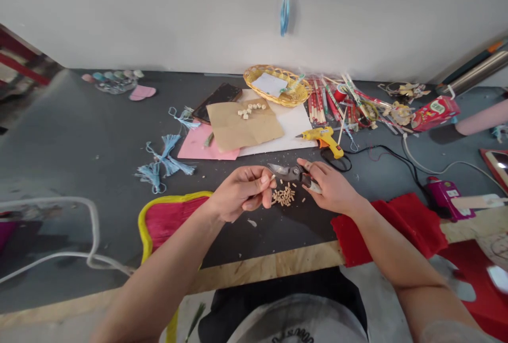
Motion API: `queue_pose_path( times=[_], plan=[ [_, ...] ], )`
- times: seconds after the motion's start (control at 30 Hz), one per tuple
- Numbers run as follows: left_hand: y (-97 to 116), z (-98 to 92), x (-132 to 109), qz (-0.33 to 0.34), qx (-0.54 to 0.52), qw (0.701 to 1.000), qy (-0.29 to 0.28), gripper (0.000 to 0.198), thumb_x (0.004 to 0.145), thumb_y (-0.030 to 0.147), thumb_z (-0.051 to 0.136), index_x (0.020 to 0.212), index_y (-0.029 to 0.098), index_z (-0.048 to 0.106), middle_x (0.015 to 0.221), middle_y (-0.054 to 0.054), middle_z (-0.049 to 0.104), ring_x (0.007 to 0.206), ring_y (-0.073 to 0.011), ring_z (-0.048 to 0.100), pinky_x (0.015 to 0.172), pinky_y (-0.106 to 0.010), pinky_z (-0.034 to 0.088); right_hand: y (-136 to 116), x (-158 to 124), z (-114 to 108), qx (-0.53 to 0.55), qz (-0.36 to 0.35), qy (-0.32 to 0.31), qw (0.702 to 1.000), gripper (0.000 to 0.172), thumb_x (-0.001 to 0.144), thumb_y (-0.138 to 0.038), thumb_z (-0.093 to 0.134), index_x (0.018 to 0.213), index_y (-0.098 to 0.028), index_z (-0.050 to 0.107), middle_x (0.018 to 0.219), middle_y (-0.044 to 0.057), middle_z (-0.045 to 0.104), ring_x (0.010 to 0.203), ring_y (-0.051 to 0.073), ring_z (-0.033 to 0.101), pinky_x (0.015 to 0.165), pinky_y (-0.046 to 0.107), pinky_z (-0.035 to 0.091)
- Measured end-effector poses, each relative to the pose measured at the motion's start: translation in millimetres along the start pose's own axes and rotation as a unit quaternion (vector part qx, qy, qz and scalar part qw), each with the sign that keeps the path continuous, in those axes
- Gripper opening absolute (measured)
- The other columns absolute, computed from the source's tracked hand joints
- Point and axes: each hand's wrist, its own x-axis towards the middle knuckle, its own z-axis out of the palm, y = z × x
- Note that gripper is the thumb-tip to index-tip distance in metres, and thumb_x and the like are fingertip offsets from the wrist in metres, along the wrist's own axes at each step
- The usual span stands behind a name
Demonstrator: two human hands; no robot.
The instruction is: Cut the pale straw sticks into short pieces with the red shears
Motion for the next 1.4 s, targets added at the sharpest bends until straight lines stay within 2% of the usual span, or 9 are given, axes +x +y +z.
queue_pose_path(
  times=[0.13,0.27,0.47,0.6,0.77,0.93,1.03,1.23,1.4],
  plan=[
    [-0.1,0.2,-1.3,-0.017,-0.018,0.999,-0.028,0.02,0.082,0.029,0.068,0.074,0.012,0.061,0.048,-0.002,0.063,0.026,-0.0005,0.029,0.027,-0.012,0.016,0.5,-0.3,-1.9,0.006,-0.012,-0.007,1.0,0.064,0.083,-0.018,0.053,0.143,-0.017,0.031,0.125,0.016,0.056,0.113,0.029,0.052,0.095,0.048,0.047],
    [-1.3,-0.4,-1.6,-0.026,-0.037,0.998,-0.047,0.018,0.082,0.028,0.067,0.075,0.012,0.061,0.049,-0.002,0.063,0.026,-0.0005,0.028,0.027,-0.011,0.016,-1.5,-1.4,-3.1,0.013,-0.004,-0.014,1.0,0.063,0.081,-0.014,0.052,0.142,-0.017,0.034,0.119,0.015,0.059,0.107,0.028,0.057,0.091,0.045,0.049],
    [-2.5,-2.2,1.0,-0.011,-0.036,0.999,-0.028,0.018,0.083,0.027,0.066,0.075,0.012,0.061,0.049,-0.001,0.062,0.027,-0.0001,0.028,0.027,-0.01,0.017,-2.1,-0.7,-2.6,-0.004,0.023,-0.023,0.999,0.061,0.083,-0.017,0.052,0.141,-0.014,0.034,0.117,0.016,0.06,0.106,0.028,0.058,0.089,0.044,0.05],
    [-1.8,-1.4,-0.3,-0.01,-0.029,0.999,-0.038,0.02,0.083,0.029,0.066,0.075,0.012,0.061,0.048,-0.001,0.061,0.026,-0.0003,0.028,0.027,-0.01,0.018,0.1,0.5,-3.3,-0.019,-0.014,-0.02,1.0,0.062,0.085,-0.021,0.054,0.143,-0.016,0.031,0.131,0.016,0.054,0.115,0.029,0.052,0.094,0.048,0.047],
    [-0.4,-0.9,-3.0,-0.022,-0.024,0.997,-0.074,0.021,0.082,0.031,0.068,0.075,0.012,0.061,0.047,-0.001,0.061,0.025,-0.0006,0.028,0.026,-0.01,0.019,1.4,-0.4,-3.3,-0.011,-0.036,-0.016,0.999,0.065,0.083,-0.018,0.054,0.144,-0.017,0.031,0.13,0.015,0.055,0.112,0.029,0.053,0.093,0.048,0.047],
    [-1.3,-1.1,-1.1,-0.027,-0.027,0.998,-0.057,0.021,0.082,0.032,0.068,0.075,0.012,0.062,0.047,-0.001,0.062,0.025,-0.0007,0.029,0.026,-0.01,0.019,-2.1,-1.7,-3.0,-0.028,0.004,-0.018,0.999,0.058,0.081,-0.014,0.052,0.138,-0.015,0.039,0.117,0.014,0.063,0.102,0.027,0.06,0.086,0.042,0.051],
    [-3.4,-1.1,1.0,-0.021,-0.032,0.998,-0.043,0.021,0.081,0.032,0.068,0.076,0.012,0.063,0.048,-0.002,0.063,0.025,-0.0003,0.029,0.027,-0.01,0.019,-4.5,-1.6,-3.6,-0.046,0.017,-0.002,0.999,0.05,0.083,-0.017,0.052,0.132,-0.016,0.043,0.12,0.012,0.063,0.102,0.027,0.061,0.085,0.039,0.051],
    [-6.5,-8.0,4.8,-0.005,-0.02,0.999,-0.026,0.023,0.082,0.034,0.067,0.076,0.012,0.061,0.051,-0.003,0.065,0.026,-0.0006,0.031,0.028,-0.012,0.017,3.5,-0.1,0.0,-0.092,0.035,0.033,0.995,0.048,0.087,-0.019,0.05,0.134,-0.018,0.042,0.117,0.012,0.064,0.104,0.027,0.061,0.085,0.041,0.052],
    [-9.6,-13.3,10.2,-0.01,-0.015,1.0,-0.014,0.024,0.08,0.034,0.069,0.076,0.012,0.06,0.051,-0.002,0.064,0.027,-0.0006,0.03,0.029,-0.012,0.016,10.2,-0.2,-3.4,-0.088,0.076,0.076,0.99,0.049,0.087,-0.032,0.058,0.133,-0.02,0.045,0.118,0.011,0.065,0.105,0.027,0.062,0.083,0.04,0.054]
  ],
)
